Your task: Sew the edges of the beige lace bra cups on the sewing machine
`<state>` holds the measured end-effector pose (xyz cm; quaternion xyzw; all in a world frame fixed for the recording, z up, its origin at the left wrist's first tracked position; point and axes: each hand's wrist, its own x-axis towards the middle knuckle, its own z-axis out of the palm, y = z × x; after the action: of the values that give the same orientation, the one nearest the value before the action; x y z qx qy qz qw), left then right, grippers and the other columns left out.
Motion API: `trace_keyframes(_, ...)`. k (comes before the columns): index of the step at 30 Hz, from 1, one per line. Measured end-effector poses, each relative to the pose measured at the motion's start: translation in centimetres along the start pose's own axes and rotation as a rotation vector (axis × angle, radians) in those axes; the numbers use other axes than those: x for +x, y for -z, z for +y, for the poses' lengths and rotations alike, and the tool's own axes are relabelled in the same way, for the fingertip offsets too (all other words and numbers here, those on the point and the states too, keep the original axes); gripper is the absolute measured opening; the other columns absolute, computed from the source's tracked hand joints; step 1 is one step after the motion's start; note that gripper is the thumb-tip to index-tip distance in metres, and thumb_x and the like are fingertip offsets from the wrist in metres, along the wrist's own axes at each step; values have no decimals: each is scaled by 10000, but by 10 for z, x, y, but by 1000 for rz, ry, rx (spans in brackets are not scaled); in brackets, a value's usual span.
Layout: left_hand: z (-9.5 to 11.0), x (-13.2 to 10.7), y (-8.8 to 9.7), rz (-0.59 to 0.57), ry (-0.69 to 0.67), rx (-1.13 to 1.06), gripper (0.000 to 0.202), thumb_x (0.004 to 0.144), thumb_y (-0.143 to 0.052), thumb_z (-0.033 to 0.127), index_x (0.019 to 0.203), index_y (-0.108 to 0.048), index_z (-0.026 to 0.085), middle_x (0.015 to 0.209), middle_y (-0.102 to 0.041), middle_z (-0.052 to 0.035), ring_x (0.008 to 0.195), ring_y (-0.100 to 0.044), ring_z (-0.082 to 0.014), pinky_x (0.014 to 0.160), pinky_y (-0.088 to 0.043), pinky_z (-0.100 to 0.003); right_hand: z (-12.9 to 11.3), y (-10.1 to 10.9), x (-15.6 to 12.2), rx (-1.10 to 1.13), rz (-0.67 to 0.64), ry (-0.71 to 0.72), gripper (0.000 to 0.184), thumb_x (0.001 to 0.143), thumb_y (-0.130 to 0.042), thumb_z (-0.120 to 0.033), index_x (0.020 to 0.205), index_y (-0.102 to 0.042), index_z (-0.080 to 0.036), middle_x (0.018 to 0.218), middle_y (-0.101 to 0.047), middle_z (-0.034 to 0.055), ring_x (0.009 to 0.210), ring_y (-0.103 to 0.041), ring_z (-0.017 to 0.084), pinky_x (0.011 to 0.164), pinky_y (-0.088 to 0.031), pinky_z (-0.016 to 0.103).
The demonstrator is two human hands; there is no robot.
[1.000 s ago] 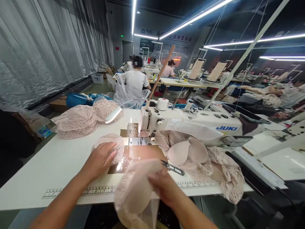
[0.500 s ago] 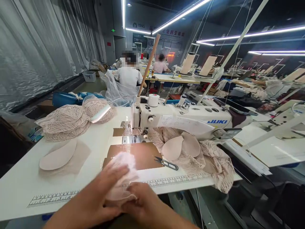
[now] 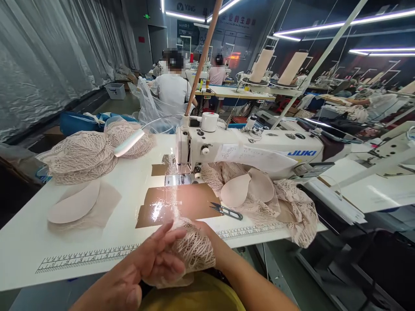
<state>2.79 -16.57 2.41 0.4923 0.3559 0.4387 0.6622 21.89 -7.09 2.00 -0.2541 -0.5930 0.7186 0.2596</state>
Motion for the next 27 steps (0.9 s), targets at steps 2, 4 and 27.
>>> trace_keyframes(2,-4,3,3,159,-4,89,897,667,-529,806,1444,-288,430,1492,-359,-107,783,-629,-211,640,-539,-339,5,0,-2,184,-38,-66,203,802,-637,-361,679,-626,-201,646,-544,-30,659,-518,145,672,-418,278)
trace_keyframes(4,-6,5,12,350,10,252,844,710,-600,706,1441,-331,380,1437,-426,-119,757,-602,-194,631,-529,-319,7,0,-5,243,-66,-53,219,744,-710,-363,633,-628,-194,637,-546,-24,686,-533,158,679,-416,284)
trace_keyframes(27,-21,13,-10,761,186,-269,499,759,-660,527,1152,-661,219,940,-747,-44,909,-684,-296,769,-572,-368,19,12,-5,36,194,42,479,861,-486,-624,839,-611,-163,659,-477,-21,586,-418,102,594,-356,241)
